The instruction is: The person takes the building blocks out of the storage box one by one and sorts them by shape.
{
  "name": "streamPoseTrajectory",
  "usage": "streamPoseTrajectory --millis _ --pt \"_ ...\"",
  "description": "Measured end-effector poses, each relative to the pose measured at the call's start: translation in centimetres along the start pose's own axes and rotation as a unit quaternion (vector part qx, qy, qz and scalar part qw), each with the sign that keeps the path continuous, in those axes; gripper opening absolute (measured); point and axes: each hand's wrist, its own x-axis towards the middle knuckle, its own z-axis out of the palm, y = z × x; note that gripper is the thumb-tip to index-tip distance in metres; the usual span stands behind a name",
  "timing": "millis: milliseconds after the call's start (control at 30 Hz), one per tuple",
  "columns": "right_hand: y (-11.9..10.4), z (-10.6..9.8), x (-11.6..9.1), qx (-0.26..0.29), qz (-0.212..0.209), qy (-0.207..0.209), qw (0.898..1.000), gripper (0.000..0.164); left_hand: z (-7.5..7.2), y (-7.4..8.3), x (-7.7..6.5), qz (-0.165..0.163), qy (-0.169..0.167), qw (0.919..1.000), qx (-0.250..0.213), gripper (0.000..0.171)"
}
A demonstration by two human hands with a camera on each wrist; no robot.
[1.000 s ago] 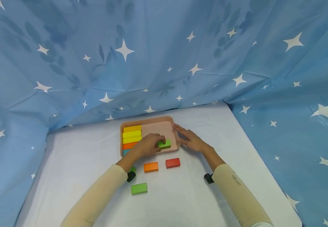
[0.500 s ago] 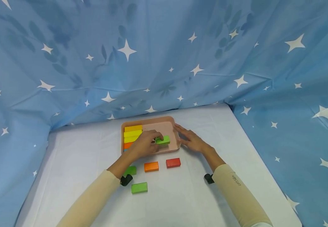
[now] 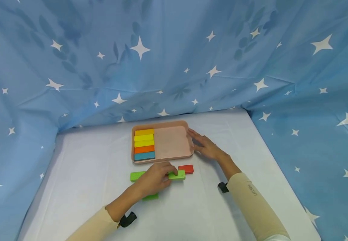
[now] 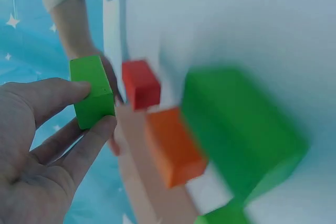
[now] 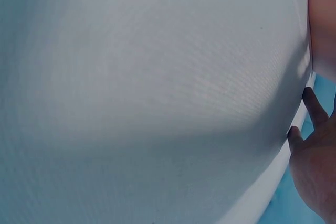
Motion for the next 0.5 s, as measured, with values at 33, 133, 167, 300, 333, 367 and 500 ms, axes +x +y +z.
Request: streamPoseTrajectory --millis 33,133,167,300,333,367,500 --pt "0.0 -0.1 0.0 -0.001 -0.002 0.004 1.000 0.066 0.5 0.1 -0.2 -0.001 -0.003 1.0000 0.002 0.026" --pt "0.1 -0.1 0.1 -0.001 -0.004 0.010 1.000 0.065 2.0 0.3 -0.8 -0.008 -0.011 0.9999 -0.001 0.026" --pt "0.1 -0.1 0.1 -0.002 -0.005 0.010 1.000 0.066 2.5 0.3 -1.0 -0.009 -0.010 0.9999 -0.001 0.026" --pt "0.1 0.0 0.1 0.000 -0.005 0.008 1.000 0.066 4.3 0.3 -1.6 -0.019 -0.010 0.9997 0.008 0.026" --pt "0.1 0.0 0.1 0.003 -0.005 0.008 1.000 0.066 4.7 0.2 -1.7 -0.021 -0.011 0.9996 0.015 0.025" --pt "0.0 0.0 0.1 0.006 -0.004 0.008 1.000 0.066 5.1 0.2 -1.8 -0.022 -0.012 0.9994 0.023 0.025" --pt "0.1 0.1 0.2 0.008 -0.002 0.006 1.000 0.066 5.9 0.1 -2.1 -0.028 -0.023 0.9983 0.045 0.025"
